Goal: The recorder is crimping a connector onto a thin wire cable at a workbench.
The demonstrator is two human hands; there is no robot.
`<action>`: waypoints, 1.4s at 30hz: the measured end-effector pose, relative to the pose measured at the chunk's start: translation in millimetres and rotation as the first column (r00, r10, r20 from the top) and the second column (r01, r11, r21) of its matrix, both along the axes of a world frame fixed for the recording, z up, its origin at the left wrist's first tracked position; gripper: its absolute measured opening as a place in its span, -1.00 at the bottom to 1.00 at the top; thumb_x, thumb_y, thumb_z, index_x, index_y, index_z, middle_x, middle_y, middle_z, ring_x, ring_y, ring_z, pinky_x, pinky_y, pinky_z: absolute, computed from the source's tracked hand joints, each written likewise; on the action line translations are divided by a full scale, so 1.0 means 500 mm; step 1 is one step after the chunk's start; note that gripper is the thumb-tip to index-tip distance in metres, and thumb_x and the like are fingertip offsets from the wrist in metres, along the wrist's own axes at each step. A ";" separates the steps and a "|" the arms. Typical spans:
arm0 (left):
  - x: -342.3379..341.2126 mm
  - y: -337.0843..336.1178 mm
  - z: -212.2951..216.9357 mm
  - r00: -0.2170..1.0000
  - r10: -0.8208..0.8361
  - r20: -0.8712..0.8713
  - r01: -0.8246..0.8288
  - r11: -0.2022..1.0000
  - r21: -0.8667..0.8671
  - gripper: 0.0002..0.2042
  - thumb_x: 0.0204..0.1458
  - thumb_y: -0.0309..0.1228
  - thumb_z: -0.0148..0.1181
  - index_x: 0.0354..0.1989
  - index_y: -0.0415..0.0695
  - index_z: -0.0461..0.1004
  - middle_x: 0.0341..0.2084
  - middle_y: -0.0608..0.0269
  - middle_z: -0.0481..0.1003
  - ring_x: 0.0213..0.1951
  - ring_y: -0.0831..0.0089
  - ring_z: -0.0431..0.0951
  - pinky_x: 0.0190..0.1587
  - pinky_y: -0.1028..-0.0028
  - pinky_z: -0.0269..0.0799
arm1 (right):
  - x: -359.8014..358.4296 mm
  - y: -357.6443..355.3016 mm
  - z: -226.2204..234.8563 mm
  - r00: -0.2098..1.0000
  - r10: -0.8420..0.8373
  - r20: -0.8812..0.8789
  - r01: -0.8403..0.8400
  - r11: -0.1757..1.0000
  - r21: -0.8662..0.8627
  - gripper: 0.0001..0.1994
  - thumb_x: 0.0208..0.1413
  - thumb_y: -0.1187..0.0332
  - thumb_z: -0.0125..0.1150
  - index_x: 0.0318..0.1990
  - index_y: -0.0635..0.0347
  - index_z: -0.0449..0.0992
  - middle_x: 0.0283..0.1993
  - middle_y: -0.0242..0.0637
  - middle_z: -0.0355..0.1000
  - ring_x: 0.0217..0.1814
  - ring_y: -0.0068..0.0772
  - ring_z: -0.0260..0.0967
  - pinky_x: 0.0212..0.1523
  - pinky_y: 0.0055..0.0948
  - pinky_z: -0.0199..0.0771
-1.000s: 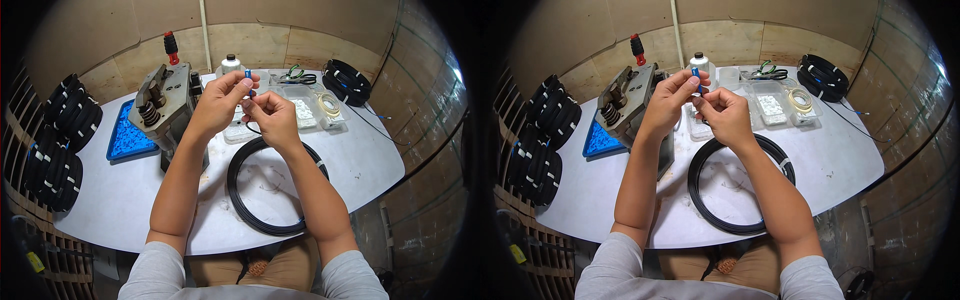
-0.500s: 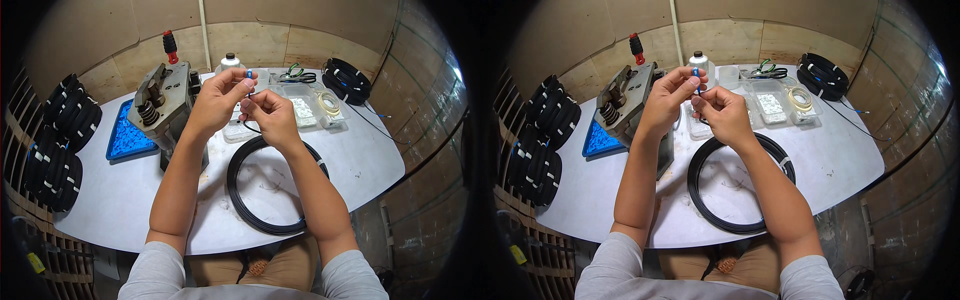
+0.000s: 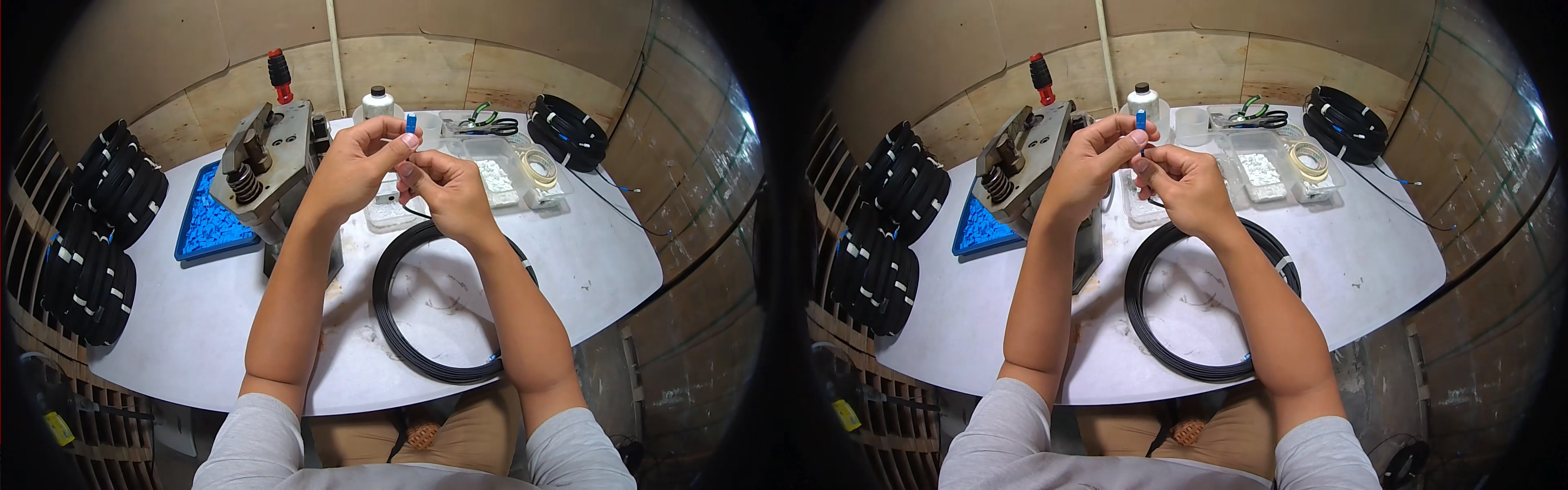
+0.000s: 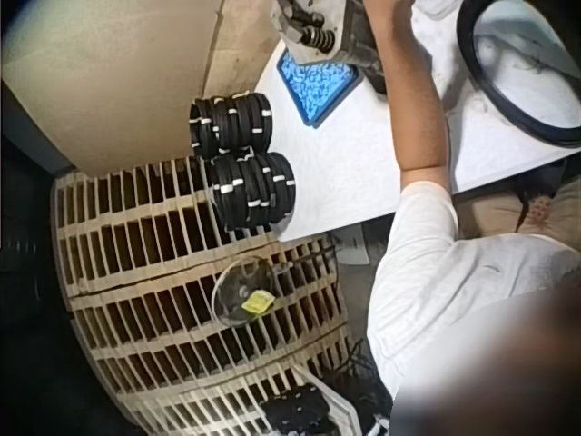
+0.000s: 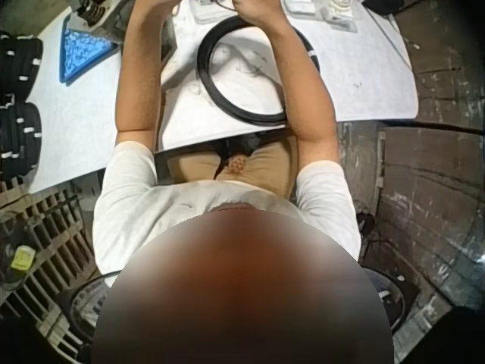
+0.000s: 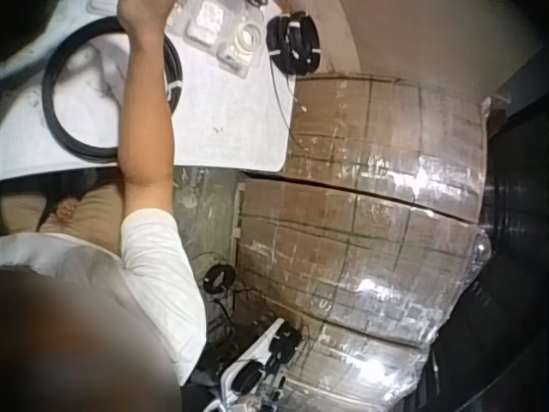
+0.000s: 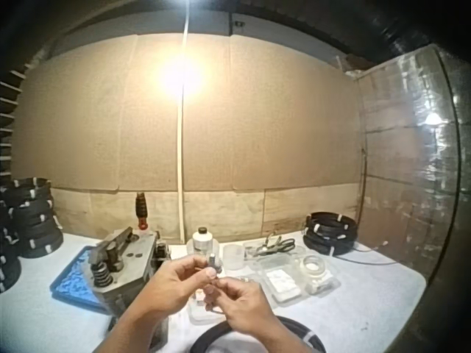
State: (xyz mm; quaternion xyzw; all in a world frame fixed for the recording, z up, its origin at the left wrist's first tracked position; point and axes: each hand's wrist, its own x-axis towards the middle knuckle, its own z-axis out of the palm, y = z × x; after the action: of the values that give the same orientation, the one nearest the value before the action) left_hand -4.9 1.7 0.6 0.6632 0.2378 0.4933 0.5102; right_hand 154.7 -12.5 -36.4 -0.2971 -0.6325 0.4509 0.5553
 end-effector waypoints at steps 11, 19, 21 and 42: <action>-0.004 0.008 -0.008 0.999 -0.023 0.031 0.023 0.999 -0.025 -0.82 0.20 -0.35 0.11 -0.17 -0.22 0.49 -0.24 0.28 0.52 -0.22 0.55 0.51 -0.14 0.50 0.47 | 0.007 0.002 0.000 0.999 0.030 0.028 -0.031 0.999 0.026 -0.83 0.21 0.36 0.21 -0.30 0.31 0.57 -0.50 -0.41 0.45 -0.49 -0.66 0.34 -0.45 -0.61 0.35; -0.001 0.006 -0.008 1.000 0.007 0.029 -0.007 1.000 -0.027 -0.84 0.19 -0.37 0.12 -0.19 -0.19 0.49 -0.24 0.27 0.52 -0.21 0.55 0.51 -0.14 0.49 0.47 | 0.016 0.004 0.002 0.995 0.098 0.021 -0.097 0.995 -0.013 -0.84 0.22 0.39 0.18 -0.28 0.33 0.56 -0.45 -0.36 0.48 -0.44 -0.63 0.40 -0.36 -0.58 0.47; -0.005 0.008 -0.008 0.999 -0.017 0.034 0.018 0.999 -0.030 -0.86 0.18 -0.38 0.12 -0.20 -0.18 0.49 -0.24 0.28 0.52 -0.20 0.54 0.51 -0.13 0.48 0.47 | 0.016 0.001 0.005 0.993 0.119 0.029 -0.118 0.993 -0.028 -0.84 0.22 0.39 0.18 -0.28 0.33 0.56 -0.43 -0.36 0.49 -0.41 -0.63 0.42 -0.32 -0.57 0.50; -0.022 0.007 -0.002 0.998 -0.047 0.043 0.049 0.998 -0.045 -0.86 0.16 -0.42 0.11 -0.18 -0.22 0.45 -0.23 0.24 0.52 -0.23 0.52 0.52 -0.15 0.49 0.46 | -0.002 -0.008 0.004 0.991 0.130 0.024 -0.129 0.991 -0.033 -0.88 0.23 0.43 0.16 -0.27 0.33 0.51 -0.40 -0.36 0.49 -0.36 -0.62 0.42 -0.29 -0.57 0.47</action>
State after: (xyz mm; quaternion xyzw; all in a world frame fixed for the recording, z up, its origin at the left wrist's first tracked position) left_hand -15.6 5.1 -0.2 0.6462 0.2221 0.4892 0.5419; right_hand 153.7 -16.7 -34.3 -0.2700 -0.6506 0.4919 0.5117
